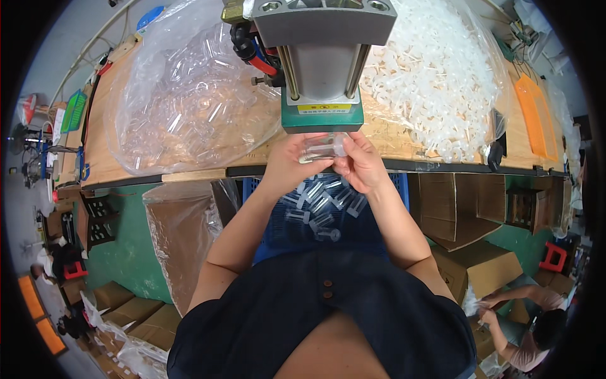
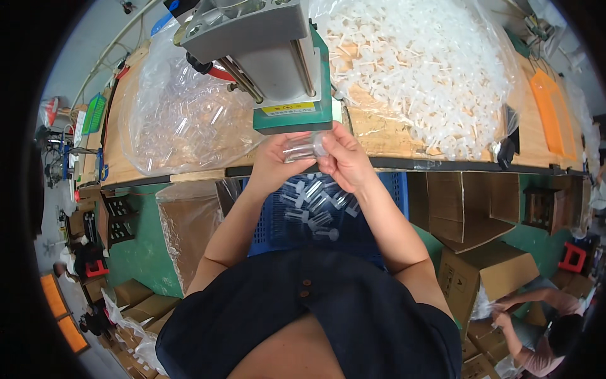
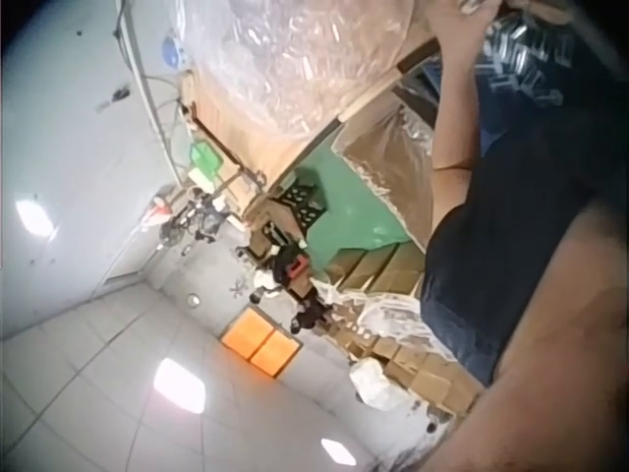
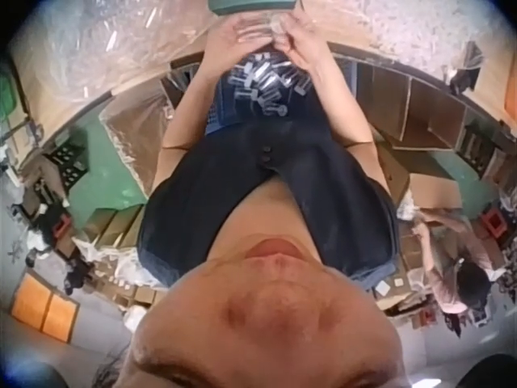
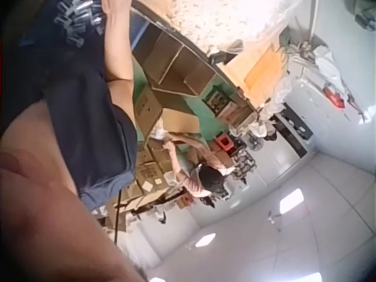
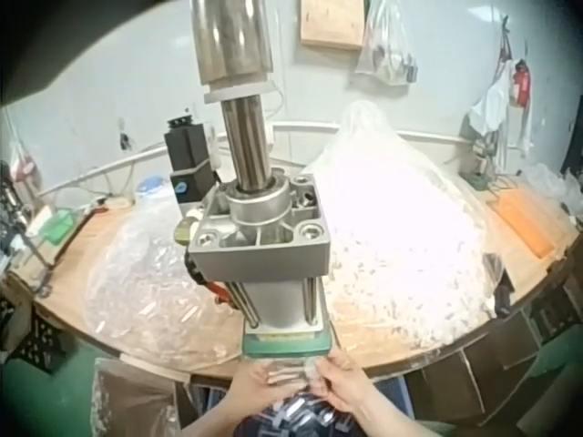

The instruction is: Assembling small plastic tubes and caps using a pneumatic press machine.

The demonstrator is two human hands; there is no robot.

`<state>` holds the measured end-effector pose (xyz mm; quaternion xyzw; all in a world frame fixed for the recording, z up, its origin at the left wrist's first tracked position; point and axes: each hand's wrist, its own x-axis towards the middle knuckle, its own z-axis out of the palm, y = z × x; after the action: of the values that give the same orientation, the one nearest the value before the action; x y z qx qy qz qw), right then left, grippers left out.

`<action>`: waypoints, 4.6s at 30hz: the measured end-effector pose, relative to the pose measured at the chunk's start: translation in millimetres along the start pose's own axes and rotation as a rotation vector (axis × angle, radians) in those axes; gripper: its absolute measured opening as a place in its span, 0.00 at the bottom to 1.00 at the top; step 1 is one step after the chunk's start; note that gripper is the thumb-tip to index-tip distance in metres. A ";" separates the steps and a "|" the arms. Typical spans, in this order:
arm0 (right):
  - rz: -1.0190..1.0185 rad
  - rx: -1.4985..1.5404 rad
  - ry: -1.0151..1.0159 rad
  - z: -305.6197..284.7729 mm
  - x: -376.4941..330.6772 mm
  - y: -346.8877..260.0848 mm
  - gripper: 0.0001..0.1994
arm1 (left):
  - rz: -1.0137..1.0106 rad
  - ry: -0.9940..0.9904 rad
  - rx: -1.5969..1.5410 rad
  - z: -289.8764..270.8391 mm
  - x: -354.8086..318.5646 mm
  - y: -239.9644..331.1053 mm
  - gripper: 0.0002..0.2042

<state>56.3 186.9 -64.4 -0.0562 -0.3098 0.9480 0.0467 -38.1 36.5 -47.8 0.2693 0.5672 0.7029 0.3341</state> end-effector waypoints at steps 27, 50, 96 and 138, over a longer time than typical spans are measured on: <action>-0.466 -1.256 0.620 -59.4 -6.2 -68.3 0.12 | -0.320 0.339 1.561 -149.9 57.6 5.5 0.16; -0.165 -2.336 0.652 -76.7 31.1 -54.2 0.13 | 0.020 0.089 0.606 -26.5 26.1 -26.5 0.24; -0.077 -0.467 0.279 -30.7 -5.4 -22.1 0.09 | 0.282 0.127 1.494 -104.1 35.6 -7.1 0.20; -0.220 -0.672 0.376 -15.5 13.0 -5.2 0.08 | 0.210 0.221 0.906 -9.3 16.1 -38.0 0.22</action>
<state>45.8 201.8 -74.8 -0.2074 -0.5928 0.7564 0.1829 -49.1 48.3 -86.9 0.3675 0.8183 0.4394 0.0479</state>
